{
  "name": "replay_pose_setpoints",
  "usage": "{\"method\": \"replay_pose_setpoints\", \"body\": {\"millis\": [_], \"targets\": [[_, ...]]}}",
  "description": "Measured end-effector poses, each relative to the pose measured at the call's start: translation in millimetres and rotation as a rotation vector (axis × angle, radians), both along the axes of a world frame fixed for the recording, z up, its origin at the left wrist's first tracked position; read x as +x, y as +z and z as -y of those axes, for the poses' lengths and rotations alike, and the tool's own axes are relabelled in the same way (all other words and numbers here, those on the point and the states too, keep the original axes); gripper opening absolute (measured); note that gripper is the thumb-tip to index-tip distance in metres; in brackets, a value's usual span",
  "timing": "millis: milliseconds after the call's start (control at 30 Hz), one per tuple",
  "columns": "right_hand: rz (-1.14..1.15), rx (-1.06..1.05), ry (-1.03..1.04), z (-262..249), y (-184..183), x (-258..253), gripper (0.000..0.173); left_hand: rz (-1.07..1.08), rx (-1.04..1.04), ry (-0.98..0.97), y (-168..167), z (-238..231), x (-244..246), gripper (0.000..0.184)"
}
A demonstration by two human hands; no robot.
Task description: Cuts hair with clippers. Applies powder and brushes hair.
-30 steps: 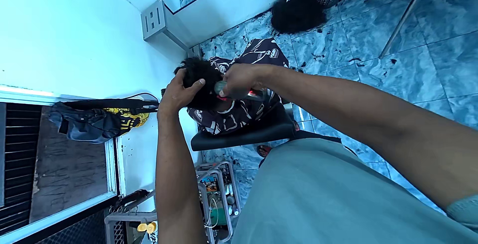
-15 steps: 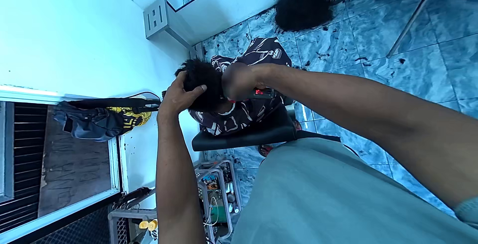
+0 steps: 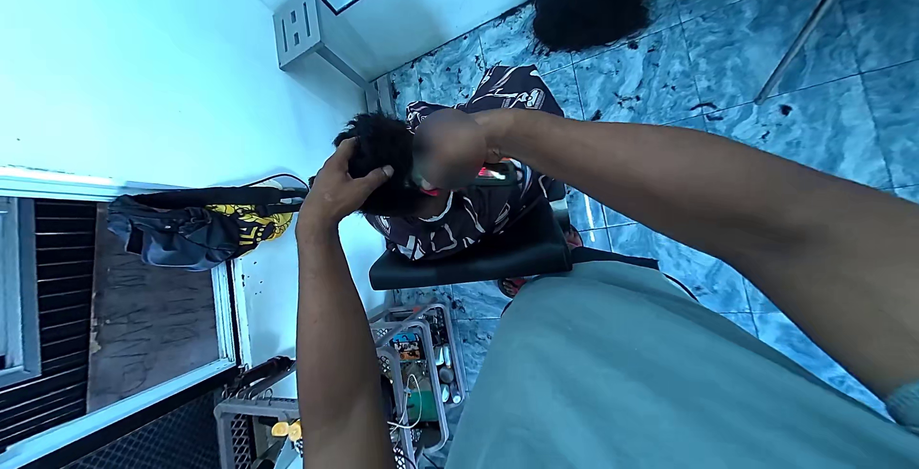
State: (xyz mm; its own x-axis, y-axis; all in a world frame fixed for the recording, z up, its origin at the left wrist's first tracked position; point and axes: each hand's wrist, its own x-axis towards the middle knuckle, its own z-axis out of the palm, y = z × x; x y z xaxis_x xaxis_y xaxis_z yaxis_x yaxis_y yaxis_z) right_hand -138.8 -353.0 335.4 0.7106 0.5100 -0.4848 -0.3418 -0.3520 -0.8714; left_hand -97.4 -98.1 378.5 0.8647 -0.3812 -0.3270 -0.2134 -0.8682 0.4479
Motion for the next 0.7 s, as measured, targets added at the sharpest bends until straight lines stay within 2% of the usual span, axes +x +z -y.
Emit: {"method": "replay_pose_setpoints", "body": {"millis": [67, 100, 233, 400, 533, 567, 700], "targets": [[0.010, -0.148, 0.036, 5.3, -8.5, 1.3, 0.027, -0.002, -0.014, 0.000, 0.6, -0.2, -0.4, 0.065], [-0.006, -0.156, 0.032, 7.1, -12.1, 3.1, 0.027, -0.006, -0.015, 0.002, 0.6, -0.7, -0.7, 0.065], [-0.064, 0.120, -0.045, 7.6, -5.5, 10.2, 0.028, -0.008, -0.008, 0.008, 0.1, -1.8, 0.6, 0.065], [-0.037, -0.133, 0.023, 10.1, -18.0, 8.8, 0.027, -0.014, -0.016, 0.015, 0.4, -1.0, 0.0, 0.065], [-0.075, 0.124, -0.041, 7.3, -5.8, 16.0, 0.029, -0.017, -0.015, 0.014, -0.6, -1.7, 0.9, 0.064], [-0.061, 0.121, -0.031, 6.4, -4.0, 16.2, 0.029, -0.019, -0.016, 0.017, -0.5, -2.1, 1.0, 0.064], [-0.031, -0.141, 0.046, 7.6, -9.7, 11.9, 0.026, -0.028, -0.027, 0.029, 0.0, -2.3, 0.0, 0.065]]}}
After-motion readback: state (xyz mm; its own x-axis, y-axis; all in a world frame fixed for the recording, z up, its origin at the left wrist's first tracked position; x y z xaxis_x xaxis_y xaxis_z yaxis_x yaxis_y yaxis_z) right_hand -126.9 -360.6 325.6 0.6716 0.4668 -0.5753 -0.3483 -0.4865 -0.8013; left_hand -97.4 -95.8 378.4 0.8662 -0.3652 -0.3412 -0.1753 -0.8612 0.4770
